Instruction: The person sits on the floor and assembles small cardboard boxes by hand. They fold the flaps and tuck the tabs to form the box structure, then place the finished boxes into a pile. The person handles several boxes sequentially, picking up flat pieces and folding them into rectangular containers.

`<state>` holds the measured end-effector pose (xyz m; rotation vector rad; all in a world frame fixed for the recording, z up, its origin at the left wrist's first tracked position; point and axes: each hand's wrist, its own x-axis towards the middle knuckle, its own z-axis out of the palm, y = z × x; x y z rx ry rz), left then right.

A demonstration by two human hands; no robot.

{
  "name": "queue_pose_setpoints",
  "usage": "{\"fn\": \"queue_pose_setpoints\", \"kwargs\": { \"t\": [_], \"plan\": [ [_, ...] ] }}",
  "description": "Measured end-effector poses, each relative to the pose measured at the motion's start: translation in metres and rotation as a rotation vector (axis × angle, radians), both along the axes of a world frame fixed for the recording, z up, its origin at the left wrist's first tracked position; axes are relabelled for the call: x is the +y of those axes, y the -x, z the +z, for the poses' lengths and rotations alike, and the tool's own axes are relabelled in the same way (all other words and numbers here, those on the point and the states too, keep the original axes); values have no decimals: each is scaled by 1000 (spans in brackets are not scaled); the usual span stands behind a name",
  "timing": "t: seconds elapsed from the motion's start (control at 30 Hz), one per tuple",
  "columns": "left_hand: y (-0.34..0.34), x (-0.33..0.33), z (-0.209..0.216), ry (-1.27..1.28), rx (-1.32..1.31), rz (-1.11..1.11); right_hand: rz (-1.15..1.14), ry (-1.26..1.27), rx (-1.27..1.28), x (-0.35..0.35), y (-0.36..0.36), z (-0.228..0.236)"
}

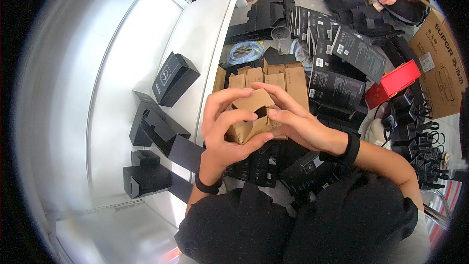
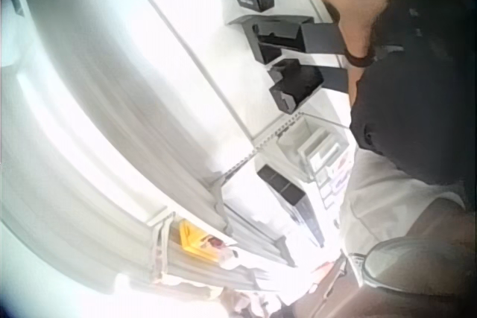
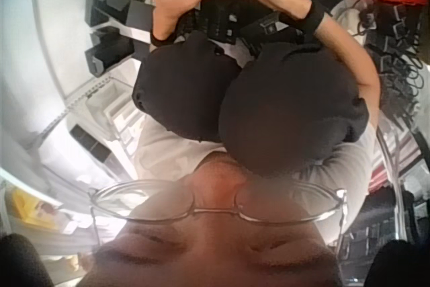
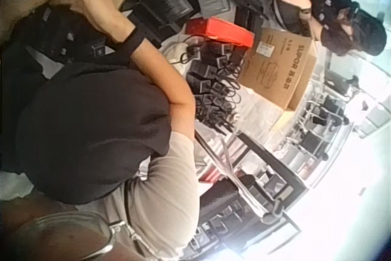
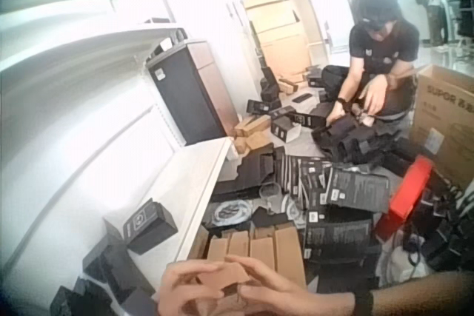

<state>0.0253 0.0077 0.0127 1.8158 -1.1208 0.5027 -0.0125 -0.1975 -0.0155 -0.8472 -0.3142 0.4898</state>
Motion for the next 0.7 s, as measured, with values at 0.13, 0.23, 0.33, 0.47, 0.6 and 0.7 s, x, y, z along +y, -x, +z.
{"fn": "queue_pose_setpoints", "kwargs": {
  "t": [0.13,0.23,0.33,0.47,0.6,0.7],
  "plan": [
    [5,1,-4,43,-120,46,-8,24,-92,0,0,-2],
    [6,0,-8,77,-163,52,-1,-28,-16,4,4,3],
    [5,-1,-9,26,-218,7,-34,12,-37,3,1,-5],
    [8,-4,-7,32,-222,-3,-155,188,-228,8,-1,-16],
    [8,-3,-12,-1,-249,27,-168,250,-304,1,-4,-12],
    [5,2,-14,-6,-269,44,-156,223,-312,-2,-5,-5]
  ]
}}
